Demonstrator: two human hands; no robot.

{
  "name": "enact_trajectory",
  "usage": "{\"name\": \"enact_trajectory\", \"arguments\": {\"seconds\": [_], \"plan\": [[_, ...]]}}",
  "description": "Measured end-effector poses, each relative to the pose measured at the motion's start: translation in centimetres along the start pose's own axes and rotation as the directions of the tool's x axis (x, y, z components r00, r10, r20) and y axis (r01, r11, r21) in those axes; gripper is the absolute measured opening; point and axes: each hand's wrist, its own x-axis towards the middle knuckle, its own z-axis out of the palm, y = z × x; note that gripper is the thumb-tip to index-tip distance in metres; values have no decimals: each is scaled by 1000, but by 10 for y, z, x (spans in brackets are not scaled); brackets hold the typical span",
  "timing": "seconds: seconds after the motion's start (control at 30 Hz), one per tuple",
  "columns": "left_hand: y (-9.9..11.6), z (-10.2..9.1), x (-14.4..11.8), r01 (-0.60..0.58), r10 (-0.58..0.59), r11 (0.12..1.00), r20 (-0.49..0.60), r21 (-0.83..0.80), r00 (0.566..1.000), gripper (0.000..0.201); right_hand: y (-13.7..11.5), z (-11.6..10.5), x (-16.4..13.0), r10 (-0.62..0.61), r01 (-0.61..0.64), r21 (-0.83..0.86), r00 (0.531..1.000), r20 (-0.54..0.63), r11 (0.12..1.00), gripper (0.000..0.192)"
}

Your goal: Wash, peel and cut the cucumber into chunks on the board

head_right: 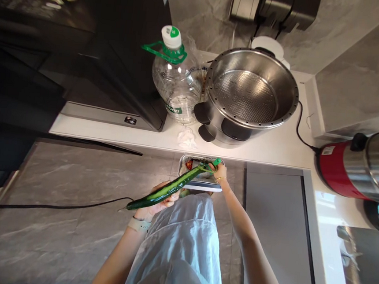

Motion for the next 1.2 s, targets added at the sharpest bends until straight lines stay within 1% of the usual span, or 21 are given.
{"name": "enact_trajectory", "arguments": {"seconds": [0.07, 0.1, 0.17, 0.2, 0.23, 0.3, 0.43, 0.47, 0.53, 0.67, 0.73, 0.8, 0.87, 0.93, 0.97, 1.0, 1.03, 1.1, 1.13, 1.17, 1.2], "plan": [[7, 2, -11, -24, 24, 999, -1, 26, 1000, 24, 5, -6, -1, -39, 44, -206, 999, 29, 977, 11], [10, 3, -17, -32, 32, 999, 1, 37, 999, 23, 6, -9, -3, -68, 90, -347, 995, 76, 934, 3], [14, 3, -26, -36, 36, 998, -3, 47, 999, 23, 7, -14, -10, -125, 218, -618, 974, 190, 756, 26], [15, 2, -29, -35, 35, 998, -11, 47, 999, 23, 7, -17, -14, -143, 264, -705, 963, 227, 658, 35], [16, 1, -31, -37, 38, 998, -21, 46, 999, 23, 7, -19, -18, -159, 287, -754, 958, 240, 590, 40], [14, -2, -32, -43, 44, 998, -31, 48, 999, 22, 7, -24, -25, -210, 327, -787, 944, 253, 523, 42], [8, -9, -25, -43, 44, 997, -18, 68, 999, 23, 2, -32, -39, -384, 481, -727, 868, 316, 490, 43], [6, -10, -23, -34, 35, 997, -17, 70, 999, 24, -1, -33, -41, -412, 488, -727, 859, 303, 483, 43], [3, -10, -20, -12, 14, 997, -19, 70, 1000, 26, -10, -34, -45, -431, 447, -765, 868, 246, 463, 41], [-1, -7, -13, 2, 0, 998, -30, 62, 1000, 27, -35, -28, -46, -370, 324, -863, 912, 176, 387, 35], [-3, -7, -10, 3, -1, 999, -32, 52, 999, 27, -47, -22, -45, -264, 250, -903, 951, 161, 349, 29], [-4, -10, -8, 3, -2, 999, -26, 36, 1000, 29, -57, -18, -44, -123, 164, -937, 984, 132, 309, 20], [-4, -13, -7, 1, 0, 1000, -10, 26, 1000, 29, -65, -17, -42, 9, 92, -953, 995, 99, 287, 17], [-4, -14, -7, -16, 16, 1000, 6, 12, 1000, 28, -70, -21, -41, 65, 61, -940, 994, 87, 336, 20], [-4, -14, -6, -24, 24, 1000, 15, -2, 1000, 28, -72, -24, -40, 55, 53, -916, 995, 82, 398, 21], [-4, -14, -5, -33, 33, 999, 25, -22, 999, 28, -74, -27, -40, 20, 46, -871, 998, 65, 489, 23], [-4, -13, -4, -36, 38, 998, 34, -47, 999, 28, -75, -29, -41, -28, 42, -795, 999, 31, 605, 27], [-4, -11, 1, -20, 25, 996, 57, -84, 998, 28, -80, -28, -47, -74, 34, -513, 996, -56, 858, 40], [-4, -10, 4, -13, 19, 995, 64, -94, 998, 28, -85, -25, -53, -45, 20, -315, 997, -70, 949, 46], [-5, -9, 7, -10, 17, 995, 62, -99, 998, 27, -90, -20, -61, 3, -8, -104, 999, -48, 995, 50], [-6, -8, 10, -10, 16, 995, 53, -99, 998, 27, -97, -14, -70, 54, -55, 92, 998, 13, 994, 53]]}}
